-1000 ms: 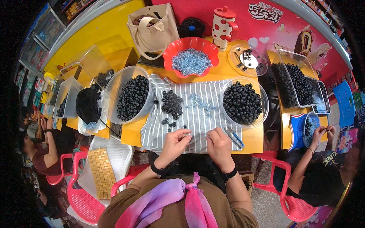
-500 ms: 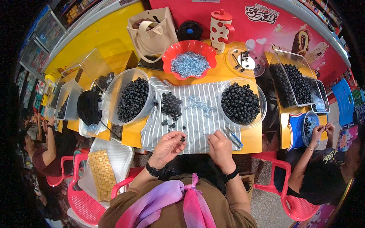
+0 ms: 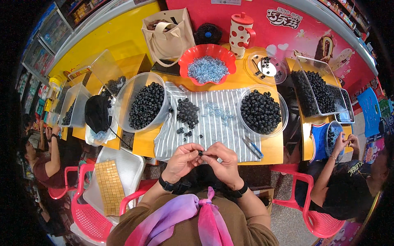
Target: The person is sorting small black round objects, likely rubber or plastic components, from a large bowl onto a striped cloth on a table.
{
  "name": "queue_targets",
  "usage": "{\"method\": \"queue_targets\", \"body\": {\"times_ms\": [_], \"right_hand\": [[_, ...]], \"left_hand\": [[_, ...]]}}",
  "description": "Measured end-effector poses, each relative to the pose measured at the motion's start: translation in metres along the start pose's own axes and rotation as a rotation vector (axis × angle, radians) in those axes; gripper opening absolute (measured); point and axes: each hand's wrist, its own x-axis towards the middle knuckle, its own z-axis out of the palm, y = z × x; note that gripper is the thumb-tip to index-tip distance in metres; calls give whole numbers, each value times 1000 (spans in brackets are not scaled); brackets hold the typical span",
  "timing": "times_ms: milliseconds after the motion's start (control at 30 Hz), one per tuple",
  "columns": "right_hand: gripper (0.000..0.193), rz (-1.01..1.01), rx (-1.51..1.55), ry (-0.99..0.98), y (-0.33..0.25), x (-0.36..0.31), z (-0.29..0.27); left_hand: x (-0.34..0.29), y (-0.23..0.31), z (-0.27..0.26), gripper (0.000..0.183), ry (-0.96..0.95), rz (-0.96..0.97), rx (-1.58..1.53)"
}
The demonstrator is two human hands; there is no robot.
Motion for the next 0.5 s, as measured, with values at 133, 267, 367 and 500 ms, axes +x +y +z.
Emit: {"method": "queue_targets", "body": {"times_ms": [133, 267, 367, 500], "right_hand": [[11, -73, -112, -34, 6, -4, 4], [12, -148, -228, -19, 11, -7, 7], [12, -215, -324, -36, 14, -8, 9], [11, -210, -327, -59, 16, -8, 13]], "left_hand": [[-1, -5, -4, 17, 31, 3, 85], [-1, -11, -9, 16, 49, -21, 74], [1, -12, -5, 14, 74, -27, 25], [1, -14, -10, 14, 53, -12, 20]]}}
